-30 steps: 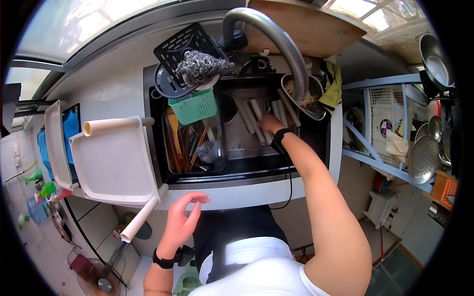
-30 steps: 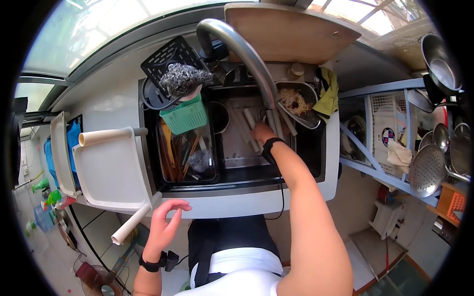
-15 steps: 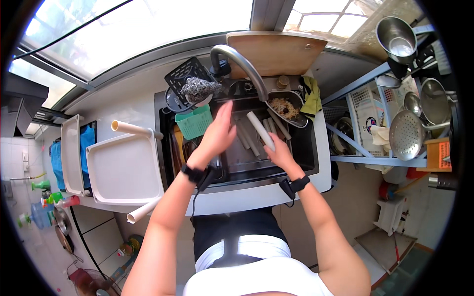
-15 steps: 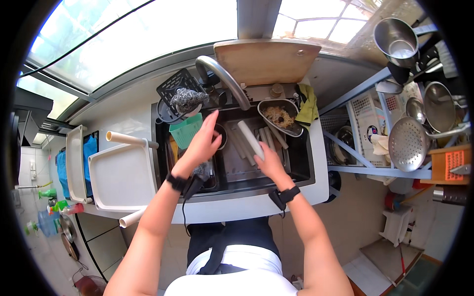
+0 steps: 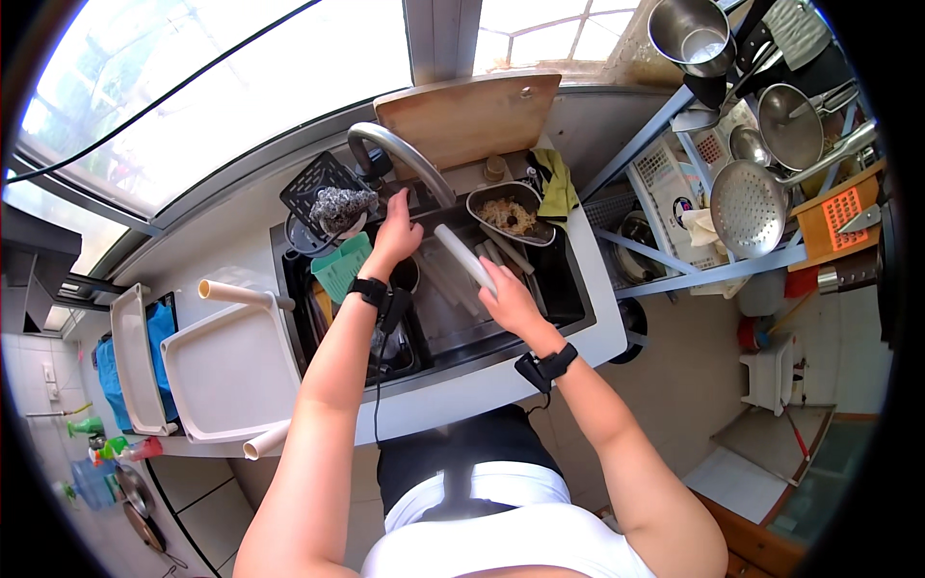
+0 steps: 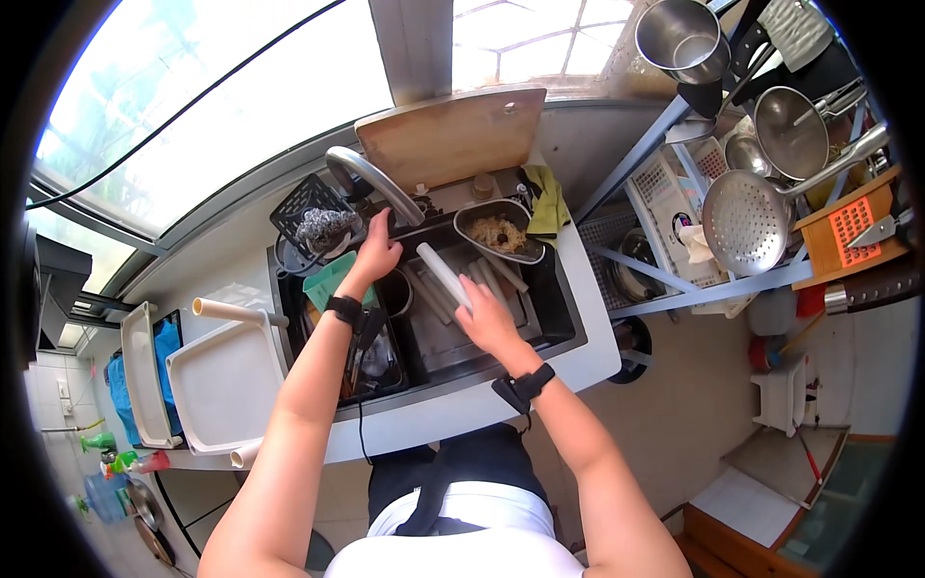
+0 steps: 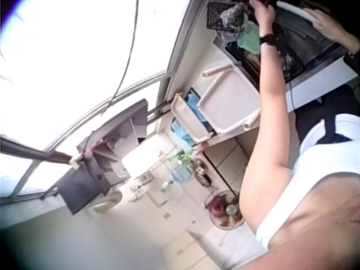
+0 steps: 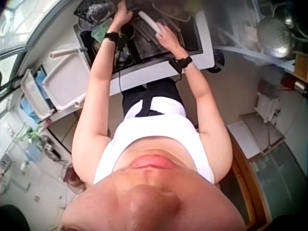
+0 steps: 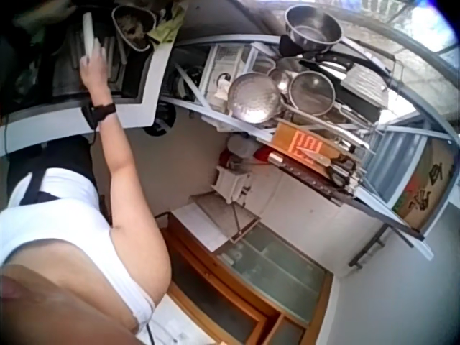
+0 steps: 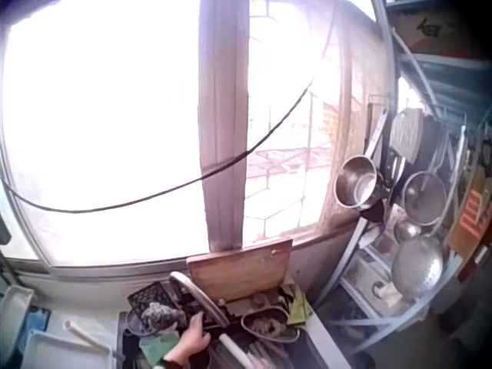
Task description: Assembling a small plastic shelf unit by inserting support tubes into the corner holes of a plastic tray base.
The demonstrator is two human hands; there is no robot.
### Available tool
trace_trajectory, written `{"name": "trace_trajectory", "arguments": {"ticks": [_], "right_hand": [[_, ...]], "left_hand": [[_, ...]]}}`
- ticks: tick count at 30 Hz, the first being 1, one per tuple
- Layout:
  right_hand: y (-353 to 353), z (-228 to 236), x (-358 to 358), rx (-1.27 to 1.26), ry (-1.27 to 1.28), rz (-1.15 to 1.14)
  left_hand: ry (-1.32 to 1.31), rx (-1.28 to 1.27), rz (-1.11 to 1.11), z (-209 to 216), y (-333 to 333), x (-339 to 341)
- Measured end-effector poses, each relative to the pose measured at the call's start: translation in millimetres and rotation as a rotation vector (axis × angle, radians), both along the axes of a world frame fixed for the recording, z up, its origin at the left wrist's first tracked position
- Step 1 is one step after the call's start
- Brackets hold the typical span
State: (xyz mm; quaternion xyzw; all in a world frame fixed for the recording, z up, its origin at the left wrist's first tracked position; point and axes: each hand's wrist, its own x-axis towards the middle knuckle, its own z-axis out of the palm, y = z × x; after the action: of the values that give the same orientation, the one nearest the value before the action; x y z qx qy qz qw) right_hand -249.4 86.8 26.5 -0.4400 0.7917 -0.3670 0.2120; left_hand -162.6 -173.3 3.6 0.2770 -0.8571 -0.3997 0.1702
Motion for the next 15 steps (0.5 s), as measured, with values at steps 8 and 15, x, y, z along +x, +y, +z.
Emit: {"name": "trace_trajectory", "arguments": {"ticks": [8, 15], "right_hand": [[-10, 1, 6, 0.031, -0.004, 0.018], [-11, -1, -4, -0.07, -0.061, -0.012]], "left_hand": [[0.069, -0.062, 0.067, -10, 17, 11], [0.0, -0.148, 0.03, -7, 64, 23]]}}
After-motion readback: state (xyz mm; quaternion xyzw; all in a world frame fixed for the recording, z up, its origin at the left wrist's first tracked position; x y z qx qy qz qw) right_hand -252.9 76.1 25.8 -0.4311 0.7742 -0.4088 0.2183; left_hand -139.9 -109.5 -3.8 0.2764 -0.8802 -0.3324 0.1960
